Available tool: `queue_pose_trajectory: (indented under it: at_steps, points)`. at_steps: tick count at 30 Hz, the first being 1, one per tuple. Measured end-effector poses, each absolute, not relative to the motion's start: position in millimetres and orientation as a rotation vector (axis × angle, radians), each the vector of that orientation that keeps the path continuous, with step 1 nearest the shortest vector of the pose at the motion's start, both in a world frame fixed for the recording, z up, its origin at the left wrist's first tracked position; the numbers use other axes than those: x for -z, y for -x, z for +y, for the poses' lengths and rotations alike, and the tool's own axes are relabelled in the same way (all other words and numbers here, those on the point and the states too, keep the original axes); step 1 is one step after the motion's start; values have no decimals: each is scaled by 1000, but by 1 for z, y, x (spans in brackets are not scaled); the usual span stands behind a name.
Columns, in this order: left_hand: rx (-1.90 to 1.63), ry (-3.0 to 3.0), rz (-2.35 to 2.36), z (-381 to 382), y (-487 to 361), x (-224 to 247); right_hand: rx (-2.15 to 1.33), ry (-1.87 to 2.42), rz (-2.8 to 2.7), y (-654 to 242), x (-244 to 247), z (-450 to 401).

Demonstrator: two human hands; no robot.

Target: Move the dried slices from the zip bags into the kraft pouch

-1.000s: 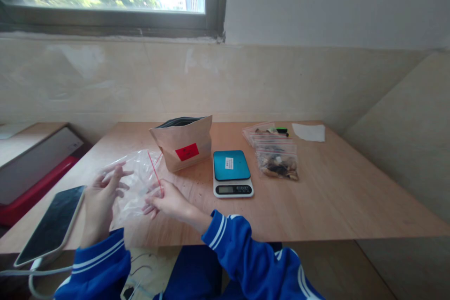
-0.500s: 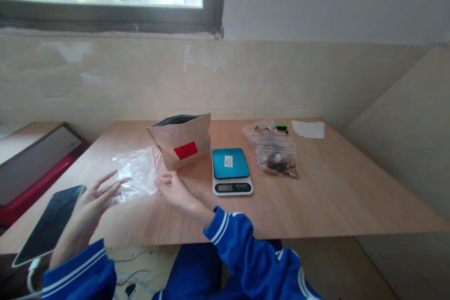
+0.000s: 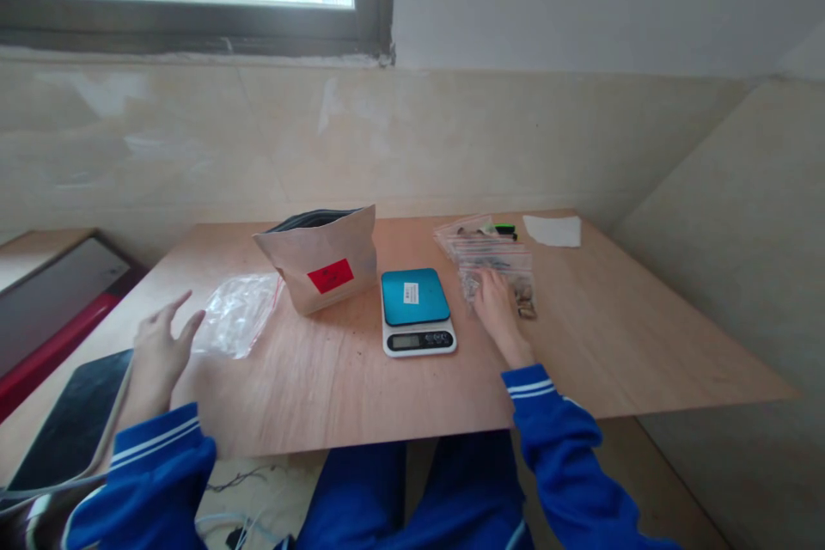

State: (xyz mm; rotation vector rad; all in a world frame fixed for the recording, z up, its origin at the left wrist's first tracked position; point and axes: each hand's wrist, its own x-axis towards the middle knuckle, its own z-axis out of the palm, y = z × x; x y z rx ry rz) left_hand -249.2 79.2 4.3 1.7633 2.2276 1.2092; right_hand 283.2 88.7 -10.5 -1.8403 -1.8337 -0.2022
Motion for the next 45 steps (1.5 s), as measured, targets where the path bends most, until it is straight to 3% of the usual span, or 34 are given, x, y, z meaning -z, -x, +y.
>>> queue_pose_trajectory:
  at_steps: [3,7,18,25,28,30,33,39,45]
  points:
    - [-1299,-1907,2055,80,239,-6,255,1984,-1897,-318,10,98]
    - [-1029,-1850,1940,90,222,4,245,2021,-1910,-342,7,102]
    - [-861,-1721,2004,90,211,29,100,2077,-1831,-364,-14,87]
    - [-810,-1703,2219,91,200,10,-127,2022,-1715,-374,-58,48]
    - [-964,-1669,2282,85,201,-10,-98,2060,-1606,-370,-82,25]
    - [-1234,-1612,2245,73,197,-25,-59,2083,-1542,-359,-95,12]
    - [-1525,-1474,1789,45,168,-46,-48,2051,-1449,-328,-107,-4]
    - [-1064,-1362,1004,-16,55,-66,-321,1696,-1394,-222,-110,-15]
    - [-1187,-1323,1075,-26,10,-65,-700,1364,-1542,-137,-107,-18]
